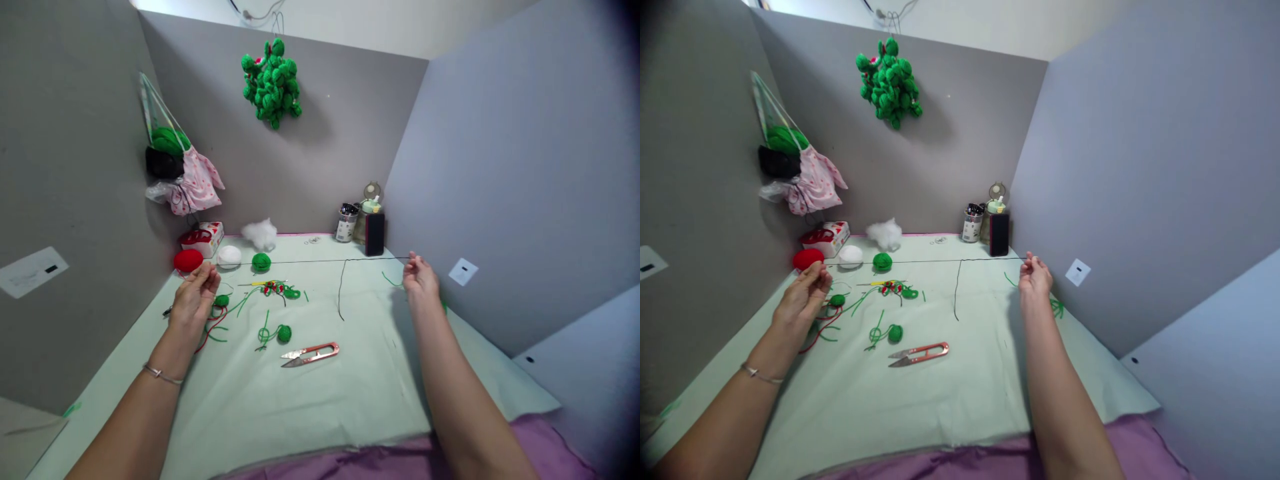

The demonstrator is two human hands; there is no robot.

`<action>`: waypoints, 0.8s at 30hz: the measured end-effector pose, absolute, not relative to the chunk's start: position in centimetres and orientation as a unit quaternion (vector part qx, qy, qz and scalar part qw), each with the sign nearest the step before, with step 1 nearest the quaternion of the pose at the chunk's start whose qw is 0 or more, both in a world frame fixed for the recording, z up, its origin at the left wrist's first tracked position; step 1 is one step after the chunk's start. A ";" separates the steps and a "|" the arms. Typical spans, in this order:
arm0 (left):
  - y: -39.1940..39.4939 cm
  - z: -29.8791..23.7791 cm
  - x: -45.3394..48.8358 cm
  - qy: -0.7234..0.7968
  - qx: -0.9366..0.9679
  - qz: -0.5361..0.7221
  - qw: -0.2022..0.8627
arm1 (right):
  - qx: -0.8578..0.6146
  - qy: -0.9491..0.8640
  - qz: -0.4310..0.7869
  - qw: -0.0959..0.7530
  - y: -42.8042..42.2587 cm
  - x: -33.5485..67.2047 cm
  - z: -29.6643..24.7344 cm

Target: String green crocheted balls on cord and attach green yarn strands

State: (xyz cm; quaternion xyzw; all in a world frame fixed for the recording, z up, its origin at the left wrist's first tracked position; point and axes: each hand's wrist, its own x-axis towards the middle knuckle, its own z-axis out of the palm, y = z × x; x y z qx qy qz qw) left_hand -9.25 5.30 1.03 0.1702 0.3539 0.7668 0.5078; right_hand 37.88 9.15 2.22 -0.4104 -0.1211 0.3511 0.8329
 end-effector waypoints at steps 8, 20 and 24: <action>4.2 0.8 -6.1 0.397 0.363 0.650 0.537 | -0.401 -0.252 0.459 0.752 8.7 33.5 3.5; 0.0 0.5 -0.5 0.404 0.586 0.531 0.460 | -0.321 -0.719 0.556 0.266 0.9 19.4 1.6; 1.1 -0.2 -1.3 0.422 0.622 0.485 0.447 | -0.368 -0.745 0.477 0.287 0.9 19.9 2.2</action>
